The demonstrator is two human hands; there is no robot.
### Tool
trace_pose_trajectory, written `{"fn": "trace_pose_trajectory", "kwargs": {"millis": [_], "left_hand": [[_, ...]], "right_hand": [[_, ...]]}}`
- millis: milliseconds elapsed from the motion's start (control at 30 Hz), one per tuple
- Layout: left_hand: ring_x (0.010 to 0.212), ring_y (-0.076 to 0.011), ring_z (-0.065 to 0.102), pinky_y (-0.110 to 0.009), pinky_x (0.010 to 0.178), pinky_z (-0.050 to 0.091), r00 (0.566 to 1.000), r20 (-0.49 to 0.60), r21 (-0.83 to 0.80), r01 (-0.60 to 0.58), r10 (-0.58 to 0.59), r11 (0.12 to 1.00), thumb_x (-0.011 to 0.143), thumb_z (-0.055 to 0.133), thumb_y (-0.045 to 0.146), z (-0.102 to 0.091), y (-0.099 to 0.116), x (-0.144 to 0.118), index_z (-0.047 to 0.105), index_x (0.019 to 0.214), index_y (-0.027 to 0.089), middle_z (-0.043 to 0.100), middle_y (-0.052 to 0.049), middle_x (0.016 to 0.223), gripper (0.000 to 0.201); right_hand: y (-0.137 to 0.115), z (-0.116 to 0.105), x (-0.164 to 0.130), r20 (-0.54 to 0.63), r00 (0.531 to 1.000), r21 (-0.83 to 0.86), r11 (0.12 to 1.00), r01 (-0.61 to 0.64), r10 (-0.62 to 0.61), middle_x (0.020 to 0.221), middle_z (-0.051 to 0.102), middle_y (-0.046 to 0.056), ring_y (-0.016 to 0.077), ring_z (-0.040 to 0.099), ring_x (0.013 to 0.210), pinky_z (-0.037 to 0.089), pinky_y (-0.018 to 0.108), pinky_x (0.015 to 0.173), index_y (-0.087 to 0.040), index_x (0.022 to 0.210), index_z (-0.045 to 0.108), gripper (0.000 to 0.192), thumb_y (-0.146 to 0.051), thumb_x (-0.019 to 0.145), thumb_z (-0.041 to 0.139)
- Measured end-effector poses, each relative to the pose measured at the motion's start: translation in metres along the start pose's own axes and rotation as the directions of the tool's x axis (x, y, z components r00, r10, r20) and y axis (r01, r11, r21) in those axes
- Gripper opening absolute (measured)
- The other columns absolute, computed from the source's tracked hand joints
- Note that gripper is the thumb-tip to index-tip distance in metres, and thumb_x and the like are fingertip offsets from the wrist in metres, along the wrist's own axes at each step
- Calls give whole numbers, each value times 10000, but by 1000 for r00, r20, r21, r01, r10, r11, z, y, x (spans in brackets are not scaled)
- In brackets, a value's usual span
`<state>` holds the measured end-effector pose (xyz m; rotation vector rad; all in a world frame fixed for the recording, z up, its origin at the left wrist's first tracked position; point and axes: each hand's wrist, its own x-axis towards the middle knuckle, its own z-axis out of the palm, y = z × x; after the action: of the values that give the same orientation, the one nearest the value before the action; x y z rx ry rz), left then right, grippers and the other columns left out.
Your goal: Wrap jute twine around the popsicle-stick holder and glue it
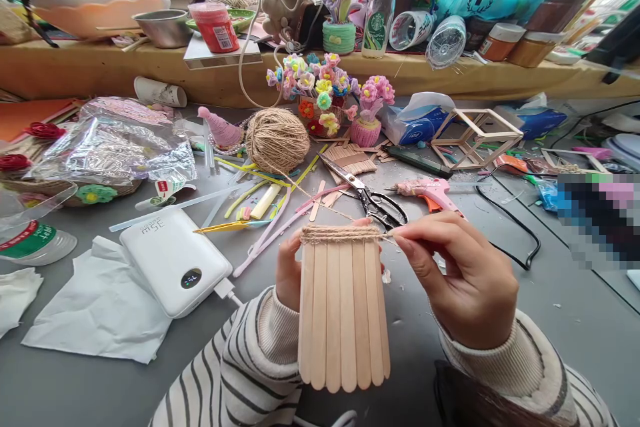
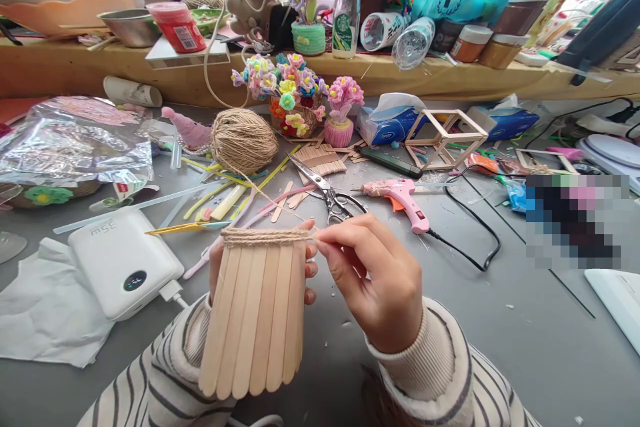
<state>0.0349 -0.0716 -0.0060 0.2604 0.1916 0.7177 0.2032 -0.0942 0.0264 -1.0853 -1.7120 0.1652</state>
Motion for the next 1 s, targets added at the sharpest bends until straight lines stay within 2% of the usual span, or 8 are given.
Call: {"fn": "trace_pose_trajectory", "kwargs": {"millis": [233,433,633,833,1000], "left_hand": [[812,-228,611,-332,737,416,996,-81,28,-44,47,999,678,397,583,11,-4,-1,555,1155,129,680,-76,918,677],[830,-210,619,-317,754,417,998,-37,17,-44,45,999,666,416,576,8,-4,-1,529,1188,127,686,-78,933,698],[874,-214,609,-312,772,426,998,55,21,-24,23,999,621,553,543,3,-2,0,522,1201,146,674,-70,978,704],[870,-208,605,-314,774,423,999,32,23,-20,20,1000,621,560,548,4,-2,-1,525,1203,156,671,-64,971,703],[916,-214,597,-330,811,418,995,95,43,-23,19,999,648,565,535,1,-1,-1,507,1221,160,662,-68,1018,688]], "right_hand": [[-3,0,-2,11,1000,27,1000,6,-6,752,634,29,125,584,638,493,264,584,-172,834,604,120,-79,762,584],[-5,1,-3,15,1000,46,999,3,-3,768,634,30,122,592,656,499,268,592,-173,848,600,143,-60,764,578],[-6,2,-3,14,1000,48,999,-9,8,761,622,27,104,577,656,484,236,566,-160,842,598,139,-45,768,573],[-6,2,-2,29,999,62,998,-14,12,760,610,23,89,560,673,457,204,538,-150,843,596,156,-19,762,568],[-4,2,-3,34,998,87,995,-49,46,753,596,12,89,548,668,440,209,521,-163,842,593,152,-35,766,567]]}}
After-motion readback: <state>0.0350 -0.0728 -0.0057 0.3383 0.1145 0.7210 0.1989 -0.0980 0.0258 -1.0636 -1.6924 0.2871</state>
